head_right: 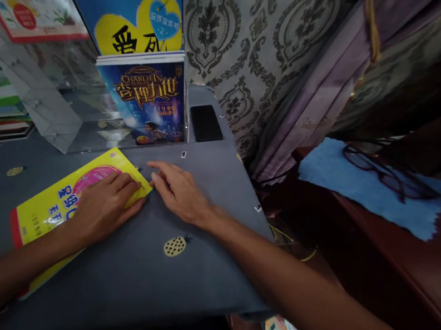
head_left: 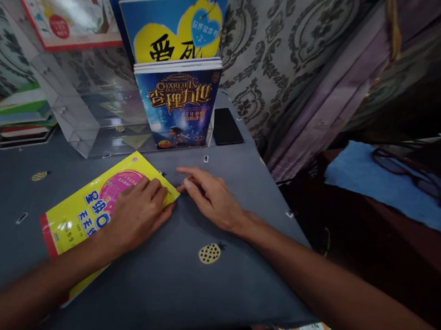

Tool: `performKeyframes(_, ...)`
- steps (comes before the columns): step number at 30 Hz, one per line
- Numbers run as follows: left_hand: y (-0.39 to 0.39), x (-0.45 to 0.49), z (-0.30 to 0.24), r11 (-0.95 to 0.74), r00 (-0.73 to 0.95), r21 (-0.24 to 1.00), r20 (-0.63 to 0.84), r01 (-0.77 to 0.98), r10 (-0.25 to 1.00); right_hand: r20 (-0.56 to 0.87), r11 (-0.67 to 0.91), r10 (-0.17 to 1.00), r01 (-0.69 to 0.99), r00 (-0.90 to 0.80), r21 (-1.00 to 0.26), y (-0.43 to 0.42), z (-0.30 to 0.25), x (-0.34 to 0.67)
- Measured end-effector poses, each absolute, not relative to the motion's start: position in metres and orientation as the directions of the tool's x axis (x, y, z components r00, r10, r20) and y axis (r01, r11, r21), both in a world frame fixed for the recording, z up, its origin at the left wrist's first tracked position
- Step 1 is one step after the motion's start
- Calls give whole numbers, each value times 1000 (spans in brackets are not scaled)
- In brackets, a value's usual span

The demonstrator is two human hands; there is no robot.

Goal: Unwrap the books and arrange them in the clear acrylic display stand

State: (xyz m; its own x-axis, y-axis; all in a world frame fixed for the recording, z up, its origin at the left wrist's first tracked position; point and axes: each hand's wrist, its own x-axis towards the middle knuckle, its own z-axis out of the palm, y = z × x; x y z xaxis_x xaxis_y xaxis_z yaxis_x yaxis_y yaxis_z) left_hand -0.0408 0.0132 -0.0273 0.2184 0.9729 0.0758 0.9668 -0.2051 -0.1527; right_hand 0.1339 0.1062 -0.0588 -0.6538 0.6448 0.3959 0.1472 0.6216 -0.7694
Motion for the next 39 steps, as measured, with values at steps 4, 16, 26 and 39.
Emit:
performKeyframes(4, 13, -43, -27, -197, 209, -123, 90, 973, 974, 395, 643, 638, 175, -661, -746, 106, -57, 135)
performKeyframes(16, 17, -46, -21, -192, 191, -4, 117, 981, 975, 461, 672, 624, 133, -631, -728, 100, -57, 135)
performKeyframes(26, 16, -46, -19, -175, 172, 26, 110, 984, 979, 499, 694, 611, 113, -615, -711, 98, -54, 136)
performKeyframes(39, 16, -45, -20, -233, 232, -9, 119, 973, 965, 510, 834, 470, 174, -720, -523, 99, -60, 133)
